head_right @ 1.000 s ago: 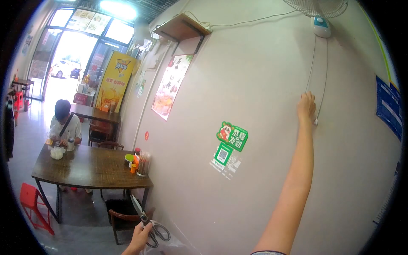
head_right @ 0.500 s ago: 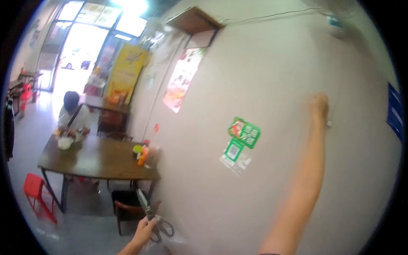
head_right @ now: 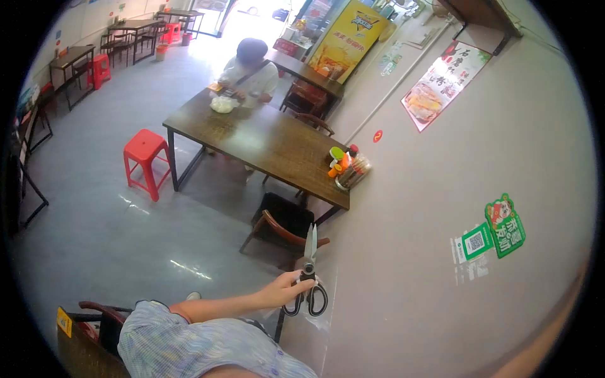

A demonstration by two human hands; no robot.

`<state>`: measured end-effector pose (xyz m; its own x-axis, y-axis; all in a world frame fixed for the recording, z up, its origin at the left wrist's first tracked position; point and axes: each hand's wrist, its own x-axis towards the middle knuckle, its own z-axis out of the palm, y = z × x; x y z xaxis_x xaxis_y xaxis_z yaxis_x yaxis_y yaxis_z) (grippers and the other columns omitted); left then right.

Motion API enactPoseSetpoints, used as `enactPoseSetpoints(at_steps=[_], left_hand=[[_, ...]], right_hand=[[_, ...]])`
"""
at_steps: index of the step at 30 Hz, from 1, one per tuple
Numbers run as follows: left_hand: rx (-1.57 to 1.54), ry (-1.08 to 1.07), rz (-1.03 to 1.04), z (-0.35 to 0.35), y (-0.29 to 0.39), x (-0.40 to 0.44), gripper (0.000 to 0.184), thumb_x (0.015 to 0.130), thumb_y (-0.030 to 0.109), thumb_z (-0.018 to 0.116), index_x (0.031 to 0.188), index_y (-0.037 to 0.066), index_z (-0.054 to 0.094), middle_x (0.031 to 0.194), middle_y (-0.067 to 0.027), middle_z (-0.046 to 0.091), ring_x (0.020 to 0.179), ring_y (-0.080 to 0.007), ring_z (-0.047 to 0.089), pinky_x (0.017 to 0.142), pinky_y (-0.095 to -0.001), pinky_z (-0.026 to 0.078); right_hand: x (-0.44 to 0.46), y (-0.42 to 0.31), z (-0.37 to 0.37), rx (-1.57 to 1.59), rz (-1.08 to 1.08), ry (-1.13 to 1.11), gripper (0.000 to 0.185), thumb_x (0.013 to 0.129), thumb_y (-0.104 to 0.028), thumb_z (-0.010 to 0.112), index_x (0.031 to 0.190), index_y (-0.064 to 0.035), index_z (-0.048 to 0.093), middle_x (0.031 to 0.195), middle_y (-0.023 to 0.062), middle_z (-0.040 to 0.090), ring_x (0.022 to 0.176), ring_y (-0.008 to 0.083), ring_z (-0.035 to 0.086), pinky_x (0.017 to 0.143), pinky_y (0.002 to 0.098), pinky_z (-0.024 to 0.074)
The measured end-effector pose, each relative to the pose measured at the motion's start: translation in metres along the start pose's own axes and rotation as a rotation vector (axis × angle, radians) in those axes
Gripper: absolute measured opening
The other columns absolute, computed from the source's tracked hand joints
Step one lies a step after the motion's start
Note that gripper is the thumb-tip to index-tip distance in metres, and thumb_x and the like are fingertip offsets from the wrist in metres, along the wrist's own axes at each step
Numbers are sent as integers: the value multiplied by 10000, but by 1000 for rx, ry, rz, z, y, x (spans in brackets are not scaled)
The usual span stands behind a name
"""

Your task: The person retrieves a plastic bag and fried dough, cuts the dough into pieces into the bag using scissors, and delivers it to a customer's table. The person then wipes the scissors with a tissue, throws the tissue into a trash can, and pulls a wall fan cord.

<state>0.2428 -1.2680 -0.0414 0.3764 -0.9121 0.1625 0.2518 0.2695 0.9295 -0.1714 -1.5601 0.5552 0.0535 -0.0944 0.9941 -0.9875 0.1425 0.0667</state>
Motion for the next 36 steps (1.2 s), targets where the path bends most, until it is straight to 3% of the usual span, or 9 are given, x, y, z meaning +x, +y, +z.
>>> enactPoseSetpoints(at_steps=[5, 8, 11, 18, 36], left_hand=[[23, -15, 7, 1, 2, -1, 273, 904, 298, 480, 935, 36, 547, 739, -2, 522, 652, -73, 457, 583, -225, 376], [29, -31, 13, -1, 4, -1, 269, 907, 294, 474, 930, 35, 543, 739, 0, 519, 658, -70, 457, 585, -225, 376], [28, -39, 34, -2, 4, 0, 267, 909, 293, 470, 933, 37, 541, 736, 4, 513, 659, -69, 456, 584, -227, 377], [-14, -44, -71, -4, 7, 1, 235, 908, 265, 482, 949, 43, 547, 768, 23, 492, 713, -64, 434, 637, -229, 380], [-7, -62, -53, -4, 3, 7, 251, 904, 265, 492, 982, 35, 554, 774, 32, 501, 703, -54, 438, 614, -216, 374]], right_hand=[[-1, 4, -8, -135, -149, 33, 352, 886, -261, 445, 1039, 43, 537, 1068, 236, 532, 935, 369, 532, 791, 435, 445], [-5, -5, -15, -85, -34, 34, 360, 891, -256, 430, 1027, 61, 532, 1064, 245, 527, 958, 371, 515, 812, 435, 434], [1, 4, -12, -181, -214, 116, 375, 893, -263, 425, 1027, 74, 518, 1063, 247, 520, 975, 375, 495, 816, 443, 425], [-9, -2, -13, -157, -217, 137, 372, 897, -280, 419, 1051, 49, 502, 1065, 222, 516, 961, 369, 490, 797, 456, 426], [-12, -8, -17, -237, -187, 152, 358, 906, -286, 401, 1028, 26, 527, 1059, 210, 525, 957, 355, 506, 778, 448, 441]])
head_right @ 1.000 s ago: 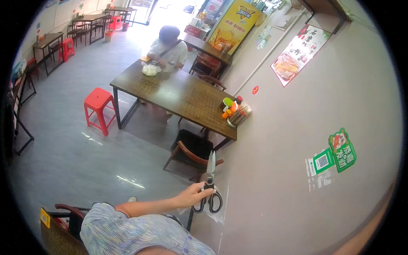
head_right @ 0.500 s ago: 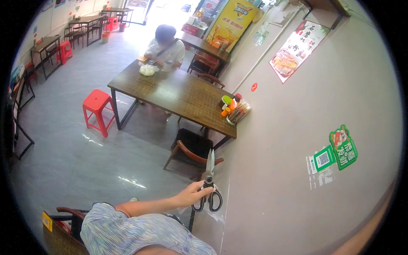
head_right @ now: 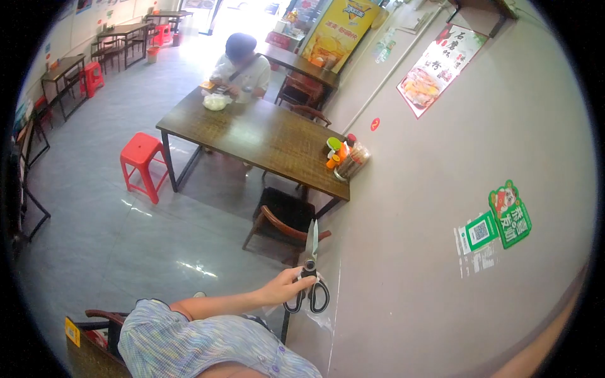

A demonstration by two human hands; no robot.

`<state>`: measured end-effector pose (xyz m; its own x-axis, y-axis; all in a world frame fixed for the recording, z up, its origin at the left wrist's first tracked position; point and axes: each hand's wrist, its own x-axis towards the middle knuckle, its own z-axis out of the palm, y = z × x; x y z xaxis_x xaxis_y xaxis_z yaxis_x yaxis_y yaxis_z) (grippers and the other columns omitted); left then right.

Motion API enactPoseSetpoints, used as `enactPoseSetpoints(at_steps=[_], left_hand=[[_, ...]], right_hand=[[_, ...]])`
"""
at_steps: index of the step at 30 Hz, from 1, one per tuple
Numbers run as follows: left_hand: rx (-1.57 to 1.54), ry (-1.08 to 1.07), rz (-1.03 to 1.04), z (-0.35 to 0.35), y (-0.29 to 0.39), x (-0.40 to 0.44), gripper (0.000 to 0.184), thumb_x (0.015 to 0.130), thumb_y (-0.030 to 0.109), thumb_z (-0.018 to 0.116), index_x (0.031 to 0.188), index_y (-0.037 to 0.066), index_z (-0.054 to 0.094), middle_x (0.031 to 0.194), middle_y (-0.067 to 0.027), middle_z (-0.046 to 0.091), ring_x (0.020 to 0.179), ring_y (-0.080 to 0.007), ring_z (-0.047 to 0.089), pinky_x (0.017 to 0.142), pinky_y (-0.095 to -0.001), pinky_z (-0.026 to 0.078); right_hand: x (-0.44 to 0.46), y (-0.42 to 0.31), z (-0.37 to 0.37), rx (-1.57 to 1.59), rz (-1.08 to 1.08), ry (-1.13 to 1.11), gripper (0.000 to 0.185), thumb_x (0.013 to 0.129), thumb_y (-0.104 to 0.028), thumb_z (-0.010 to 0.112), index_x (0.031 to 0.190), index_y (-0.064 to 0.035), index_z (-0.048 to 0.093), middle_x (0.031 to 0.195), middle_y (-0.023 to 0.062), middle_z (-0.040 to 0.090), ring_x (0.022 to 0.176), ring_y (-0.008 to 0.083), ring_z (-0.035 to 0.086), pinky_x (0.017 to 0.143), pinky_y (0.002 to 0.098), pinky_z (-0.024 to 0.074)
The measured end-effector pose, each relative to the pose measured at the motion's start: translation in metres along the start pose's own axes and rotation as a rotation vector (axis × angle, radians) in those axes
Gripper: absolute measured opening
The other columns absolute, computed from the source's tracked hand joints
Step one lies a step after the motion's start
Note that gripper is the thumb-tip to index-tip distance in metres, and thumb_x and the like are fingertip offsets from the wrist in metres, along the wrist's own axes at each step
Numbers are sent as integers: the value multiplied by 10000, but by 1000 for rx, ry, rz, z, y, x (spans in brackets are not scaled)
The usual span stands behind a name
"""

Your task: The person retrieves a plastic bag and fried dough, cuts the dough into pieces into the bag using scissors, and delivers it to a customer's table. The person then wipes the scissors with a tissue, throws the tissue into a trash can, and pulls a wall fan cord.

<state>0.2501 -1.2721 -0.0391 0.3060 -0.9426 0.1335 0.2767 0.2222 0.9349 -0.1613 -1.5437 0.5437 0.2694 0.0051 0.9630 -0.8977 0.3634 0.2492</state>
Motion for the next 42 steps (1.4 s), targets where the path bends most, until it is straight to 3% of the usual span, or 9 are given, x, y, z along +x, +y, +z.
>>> enactPoseSetpoints(at_steps=[8, 13, 18, 21, 23, 32, 36, 38, 42], left_hand=[[29, 16, 9, 1, 1, 1, 252, 906, 284, 477, 939, 43, 543, 733, 12, 502, 671, -68, 450, 592, -226, 376], [55, 52, -56, 1, 11, -4, 234, 902, 275, 488, 922, 49, 545, 726, 11, 513, 664, -71, 461, 591, -229, 391], [-21, 49, -99, 1, 22, -5, 220, 889, 215, 514, 982, 23, 566, 774, 10, 542, 703, -72, 481, 620, -231, 410], [-16, 55, 33, -6, -6, 3, 204, 874, 163, 510, 971, 0, 585, 795, -3, 561, 724, -80, 497, 637, -226, 406], [2, 43, -9, -6, -2, 6, 192, 865, 144, 507, 934, -11, 597, 774, -2, 559, 718, -83, 501, 644, -220, 401], [-59, -11, 16, -3, 9, 5, 193, 877, 163, 511, 956, -1, 576, 786, 10, 558, 720, -72, 490, 654, -221, 396], [-66, 30, -48, 0, 16, 0, 203, 878, 193, 524, 939, 6, 574, 740, 11, 541, 678, -60, 473, 588, -212, 395], [-31, 18, 6, -3, 4, 5, 197, 886, 221, 521, 918, 31, 564, 708, 27, 511, 633, -58, 446, 545, -218, 381], [53, 20, 2, -4, 9, 2, 264, 892, 284, 511, 876, 21, 533, 685, 17, 492, 613, -66, 419, 533, -231, 364]], right_hand=[[-3, -10, -16, 73, 85, -82, 333, 896, -263, 415, 1023, 21, 533, 1067, 214, 516, 958, 345, 508, 778, 440, 443], [5, 15, 16, 49, -153, -22, 347, 889, -280, 411, 1051, -1, 539, 1112, 204, 511, 995, 343, 505, 828, 433, 425], [-4, -18, 8, 547, 250, -155, 308, 868, -184, 365, 1069, -55, 560, 1144, 141, 533, 1059, 265, 514, 920, 377, 399], [-11, -37, -44, 377, 313, -68, 217, 851, -179, 417, 947, -64, 574, 1031, 145, 542, 991, 303, 495, 849, 384, 403], [-9, -40, -47, 140, 130, -87, 230, 839, -184, 419, 940, -57, 582, 1068, 119, 529, 1037, 292, 467, 845, 435, 405], [-17, -39, -38, 189, 117, 66, 251, 848, -224, 418, 950, -67, 585, 1154, 95, 506, 1097, 282, 442, 853, 433, 402], [-26, -46, -64, 532, 384, -93, 380, 879, -337, 393, 1007, -29, 575, 1152, 174, 516, 1010, 335, 514, 866, 434, 402], [-18, -46, -58, 429, 245, -237, 377, 891, -300, 378, 1059, -10, 552, 1154, 183, 520, 1041, 321, 504, 896, 418, 394], [-10, -23, -12, 224, 6, -110, 384, 892, -292, 366, 1090, -10, 535, 1178, 179, 505, 1074, 316, 483, 923, 408, 373]])
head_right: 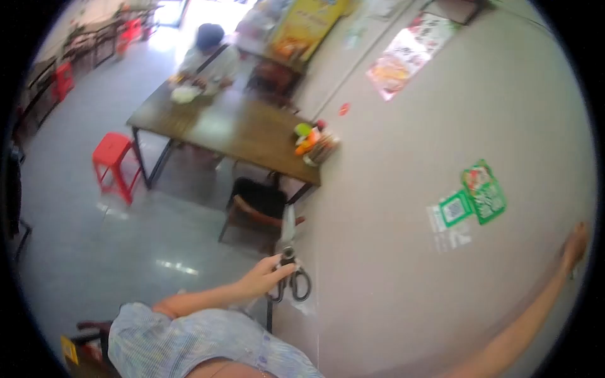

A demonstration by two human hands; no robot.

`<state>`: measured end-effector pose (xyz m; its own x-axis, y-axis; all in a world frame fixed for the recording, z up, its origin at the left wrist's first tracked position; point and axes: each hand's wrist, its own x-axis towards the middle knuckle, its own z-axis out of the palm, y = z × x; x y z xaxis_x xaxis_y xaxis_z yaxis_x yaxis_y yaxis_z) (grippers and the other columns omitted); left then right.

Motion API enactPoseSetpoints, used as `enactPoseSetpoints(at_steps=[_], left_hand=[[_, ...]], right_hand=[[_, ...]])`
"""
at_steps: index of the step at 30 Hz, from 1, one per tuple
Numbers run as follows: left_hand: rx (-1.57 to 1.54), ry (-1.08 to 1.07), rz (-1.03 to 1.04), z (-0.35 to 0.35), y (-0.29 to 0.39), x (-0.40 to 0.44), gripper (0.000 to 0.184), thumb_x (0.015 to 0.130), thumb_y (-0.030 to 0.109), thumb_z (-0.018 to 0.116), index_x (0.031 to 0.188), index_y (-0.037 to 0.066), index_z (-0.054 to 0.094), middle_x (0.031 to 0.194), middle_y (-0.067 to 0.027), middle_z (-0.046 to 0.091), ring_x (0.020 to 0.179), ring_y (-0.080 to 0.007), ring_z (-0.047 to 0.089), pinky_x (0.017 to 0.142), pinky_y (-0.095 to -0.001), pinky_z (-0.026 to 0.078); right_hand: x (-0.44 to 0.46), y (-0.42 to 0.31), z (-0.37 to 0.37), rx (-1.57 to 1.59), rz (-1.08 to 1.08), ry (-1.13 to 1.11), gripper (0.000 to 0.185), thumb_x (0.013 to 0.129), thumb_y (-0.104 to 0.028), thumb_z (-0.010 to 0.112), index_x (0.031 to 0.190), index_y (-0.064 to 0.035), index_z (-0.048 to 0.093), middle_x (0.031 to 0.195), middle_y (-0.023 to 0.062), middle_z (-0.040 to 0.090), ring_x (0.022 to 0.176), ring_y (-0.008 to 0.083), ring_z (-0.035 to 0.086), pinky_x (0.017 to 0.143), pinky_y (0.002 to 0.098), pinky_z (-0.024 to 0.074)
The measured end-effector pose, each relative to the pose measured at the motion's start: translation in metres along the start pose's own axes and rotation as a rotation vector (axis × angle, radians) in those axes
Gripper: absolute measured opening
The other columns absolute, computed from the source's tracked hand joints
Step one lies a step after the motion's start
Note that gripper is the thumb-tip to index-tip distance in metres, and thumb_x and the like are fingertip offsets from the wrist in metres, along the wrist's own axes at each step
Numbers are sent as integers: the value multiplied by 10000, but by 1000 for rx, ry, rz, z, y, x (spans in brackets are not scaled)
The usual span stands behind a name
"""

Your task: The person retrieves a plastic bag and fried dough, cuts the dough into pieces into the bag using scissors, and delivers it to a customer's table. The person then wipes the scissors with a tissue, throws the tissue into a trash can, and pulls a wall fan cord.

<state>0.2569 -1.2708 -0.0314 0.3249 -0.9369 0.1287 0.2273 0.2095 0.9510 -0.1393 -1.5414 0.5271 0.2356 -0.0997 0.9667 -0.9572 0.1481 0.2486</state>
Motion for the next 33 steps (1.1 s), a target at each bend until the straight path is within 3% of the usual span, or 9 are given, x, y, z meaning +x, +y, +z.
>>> enactPoseSetpoints(at_steps=[9, 10, 12, 16, 22, 27, 28, 29, 33], left_hand=[[-34, 43, -36, 9, -19, 11, 191, 872, 172, 523, 956, 9, 575, 767, 11, 547, 690, -65, 476, 603, -221, 397], [-63, -15, -33, 8, -23, 17, 247, 882, 190, 504, 1025, -2, 566, 911, -20, 575, 844, -100, 503, 744, -258, 409], [-65, -21, -29, 12, -25, 25, 220, 873, 175, 510, 982, -4, 577, 851, -12, 575, 789, -92, 501, 711, -245, 405], [-62, -15, -14, 17, -9, 17, 205, 870, 168, 510, 952, -4, 583, 818, -8, 573, 764, -89, 498, 689, -241, 400], [-58, -3, -10, 13, -11, 17, 211, 869, 165, 512, 976, -5, 578, 828, -5, 571, 773, -89, 490, 700, -239, 399], [-91, 24, 74, 10, -16, 17, 197, 866, 194, 539, 922, 9, 576, 731, 14, 529, 671, -64, 467, 594, -219, 391], [-36, 0, -24, 6, -10, 14, 204, 873, 205, 531, 938, 16, 573, 743, 13, 532, 672, -67, 468, 588, -225, 396], [-77, 3, -26, 8, 6, 7, 203, 882, 214, 521, 935, 22, 562, 742, 16, 524, 668, -70, 467, 578, -229, 397], [-25, 27, 118, 0, -10, 5, 212, 899, 249, 504, 898, 40, 533, 706, 26, 498, 620, -49, 422, 530, -214, 366]], right_hand=[[-24, -12, 27, 198, 136, 179, 395, 904, -250, 312, 1131, 10, 505, 1213, 177, 479, 1137, 329, 433, 971, 386, 341], [-18, -19, 24, 211, 267, 133, 325, 883, -212, 364, 1080, -11, 526, 1209, 168, 475, 1136, 319, 428, 945, 401, 364], [-23, -32, 19, -91, 95, 184, 293, 812, -116, 429, 1073, -54, 545, 1160, 98, 492, 1035, 286, 491, 885, 389, 405], [-22, -40, -6, -138, 29, 204, 220, 773, -130, 500, 968, -77, 587, 1046, 53, 503, 990, 234, 461, 771, 391, 421], [-22, -46, -16, -150, 30, 157, 238, 801, -168, 477, 987, -63, 583, 1118, 83, 512, 1060, 244, 457, 843, 401, 416], [-23, -32, -9, -53, 39, 79, 324, 864, -230, 400, 1068, -33, 556, 1179, 143, 502, 1100, 300, 461, 915, 396, 389], [-20, -21, 5, 31, 60, 101, 351, 879, -249, 375, 1081, -19, 547, 1171, 167, 508, 1094, 322, 468, 926, 400, 380], [-30, -46, -20, 251, 264, 79, 334, 884, -271, 409, 1069, -38, 560, 1194, 156, 501, 1130, 297, 451, 948, 392, 371], [-21, -18, 18, 105, 79, 109, 360, 884, -307, 435, 1093, -30, 532, 1178, 163, 508, 1065, 309, 497, 886, 411, 411]])
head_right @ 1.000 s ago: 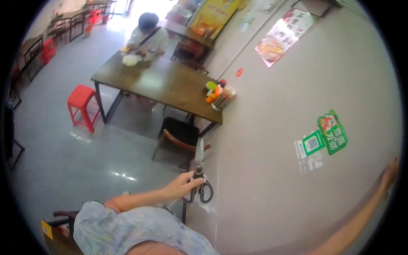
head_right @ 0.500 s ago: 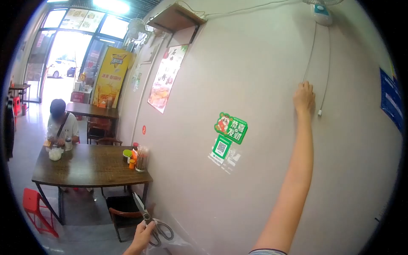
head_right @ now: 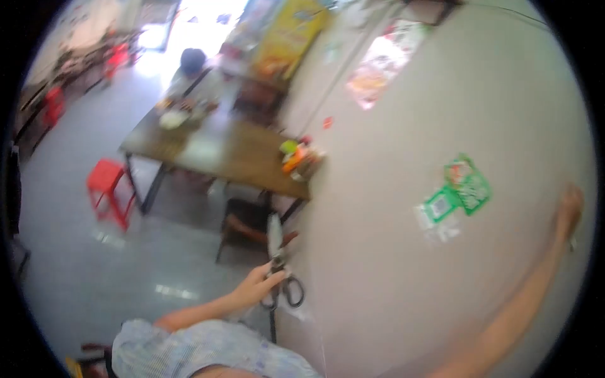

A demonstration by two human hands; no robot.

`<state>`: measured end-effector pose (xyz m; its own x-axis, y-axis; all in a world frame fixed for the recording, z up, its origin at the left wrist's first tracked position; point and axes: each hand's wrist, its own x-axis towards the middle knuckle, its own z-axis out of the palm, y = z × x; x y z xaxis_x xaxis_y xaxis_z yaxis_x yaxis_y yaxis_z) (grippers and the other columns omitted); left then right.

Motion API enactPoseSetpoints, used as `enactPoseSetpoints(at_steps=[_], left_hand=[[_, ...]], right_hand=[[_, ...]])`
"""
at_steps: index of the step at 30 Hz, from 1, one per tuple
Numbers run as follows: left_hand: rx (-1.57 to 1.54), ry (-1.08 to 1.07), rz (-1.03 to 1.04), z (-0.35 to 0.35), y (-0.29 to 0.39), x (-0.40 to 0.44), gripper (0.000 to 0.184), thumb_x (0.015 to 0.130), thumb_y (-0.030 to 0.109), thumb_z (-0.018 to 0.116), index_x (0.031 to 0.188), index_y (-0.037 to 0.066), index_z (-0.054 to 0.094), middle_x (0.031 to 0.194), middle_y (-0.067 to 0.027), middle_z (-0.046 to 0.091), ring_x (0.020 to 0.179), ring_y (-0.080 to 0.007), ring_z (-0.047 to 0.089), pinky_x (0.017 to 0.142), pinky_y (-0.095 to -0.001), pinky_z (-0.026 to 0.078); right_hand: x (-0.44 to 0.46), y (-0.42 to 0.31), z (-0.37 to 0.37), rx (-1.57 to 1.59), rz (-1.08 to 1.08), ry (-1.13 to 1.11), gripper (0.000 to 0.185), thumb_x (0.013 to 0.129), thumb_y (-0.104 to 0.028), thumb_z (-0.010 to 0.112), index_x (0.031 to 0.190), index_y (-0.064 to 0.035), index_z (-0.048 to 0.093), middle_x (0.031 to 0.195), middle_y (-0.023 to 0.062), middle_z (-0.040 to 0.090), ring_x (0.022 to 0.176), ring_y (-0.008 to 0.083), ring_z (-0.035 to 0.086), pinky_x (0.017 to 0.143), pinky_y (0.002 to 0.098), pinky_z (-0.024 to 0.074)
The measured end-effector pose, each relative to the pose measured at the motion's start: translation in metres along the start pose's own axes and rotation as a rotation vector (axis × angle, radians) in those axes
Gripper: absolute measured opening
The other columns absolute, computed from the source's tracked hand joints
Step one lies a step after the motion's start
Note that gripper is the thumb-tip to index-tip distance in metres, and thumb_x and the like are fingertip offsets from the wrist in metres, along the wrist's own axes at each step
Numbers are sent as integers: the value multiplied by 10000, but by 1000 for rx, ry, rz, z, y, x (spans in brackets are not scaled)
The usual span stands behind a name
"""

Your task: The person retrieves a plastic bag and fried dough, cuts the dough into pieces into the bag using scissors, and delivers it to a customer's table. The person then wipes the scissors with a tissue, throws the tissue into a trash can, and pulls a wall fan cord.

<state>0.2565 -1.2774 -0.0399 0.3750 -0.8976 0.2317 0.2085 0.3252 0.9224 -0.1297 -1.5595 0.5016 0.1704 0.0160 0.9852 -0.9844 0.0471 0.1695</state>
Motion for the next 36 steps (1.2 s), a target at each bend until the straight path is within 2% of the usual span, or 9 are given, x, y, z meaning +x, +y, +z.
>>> enactPoseSetpoints(at_steps=[3, 8, 11, 14, 19, 27, 30, 32, 36], left_hand=[[-2, 17, -23, -2, -3, 0, 238, 898, 281, 500, 896, 46, 534, 681, 15, 504, 579, -59, 451, 502, -221, 369], [-57, 28, -39, 0, 16, -13, 260, 916, 245, 470, 1046, 28, 532, 828, 3, 514, 746, -70, 472, 680, -237, 401], [-3, 114, -41, 8, 15, -14, 240, 918, 240, 469, 1021, 33, 532, 832, 5, 516, 745, -66, 467, 683, -231, 402], [70, 201, -66, 12, 14, -21, 221, 916, 233, 474, 1001, 37, 531, 823, 11, 513, 743, -61, 463, 681, -227, 401], [41, 339, -83, -63, 47, -77, 228, 902, 222, 504, 1028, 37, 545, 800, 26, 514, 733, -53, 461, 672, -222, 399], [160, 743, -78, -234, 107, -201, 233, 888, 248, 522, 1000, 53, 582, 793, 12, 559, 715, -69, 495, 626, -235, 401], [171, 929, -93, -286, 147, -251, 241, 885, 250, 517, 997, 50, 592, 797, -5, 579, 709, -75, 507, 610, -238, 404], [105, 1130, 2, -312, 164, -274, 203, 886, 207, 526, 931, 15, 572, 720, 1, 558, 626, -54, 489, 528, -207, 378], [171, 1268, -27, -370, 189, -319, 207, 889, 186, 509, 963, 1, 567, 775, -16, 576, 667, -79, 514, 582, -214, 403]], right_hand=[[0, 15, 21, -114, -38, 30, 376, 874, -311, 445, 1130, -43, 505, 1198, 173, 487, 1079, 331, 481, 875, 438, 406], [-6, 23, 62, -252, -19, 131, 421, 858, -319, 460, 1192, -63, 459, 1232, 190, 452, 1103, 368, 453, 858, 483, 398], [1, 31, 163, -167, -90, 631, 459, 856, -326, 456, 1220, -48, 428, 1244, 232, 420, 1130, 437, 409, 839, 578, 363], [-8, -45, 164, 25, -58, 673, 448, 875, -327, 435, 1198, -18, 432, 1219, 228, 436, 1111, 428, 426, 856, 566, 357], [-39, -228, 32, 486, -267, 781, 337, 893, -244, 423, 1116, 5, 459, 1095, 191, 479, 1009, 388, 447, 849, 512, 347], [-245, -505, -321, 1511, -350, 652, 196, 817, -114, 466, 989, -18, 465, 943, 138, 530, 863, 311, 525, 831, 468, 422], [-316, -585, -411, 1847, -451, 503, 163, 776, -51, 498, 934, -28, 466, 883, 115, 554, 798, 284, 565, 827, 455, 463], [-345, -635, -458, 2053, -457, 111, 262, 743, 33, 511, 997, -3, 459, 960, 143, 539, 889, 295, 540, 751, 422, 472], [-392, -722, -527, 2391, -426, -156, 348, 589, 87, 577, 930, 25, 543, 834, 143, 580, 688, 278, 566, 600, 340, 476]])
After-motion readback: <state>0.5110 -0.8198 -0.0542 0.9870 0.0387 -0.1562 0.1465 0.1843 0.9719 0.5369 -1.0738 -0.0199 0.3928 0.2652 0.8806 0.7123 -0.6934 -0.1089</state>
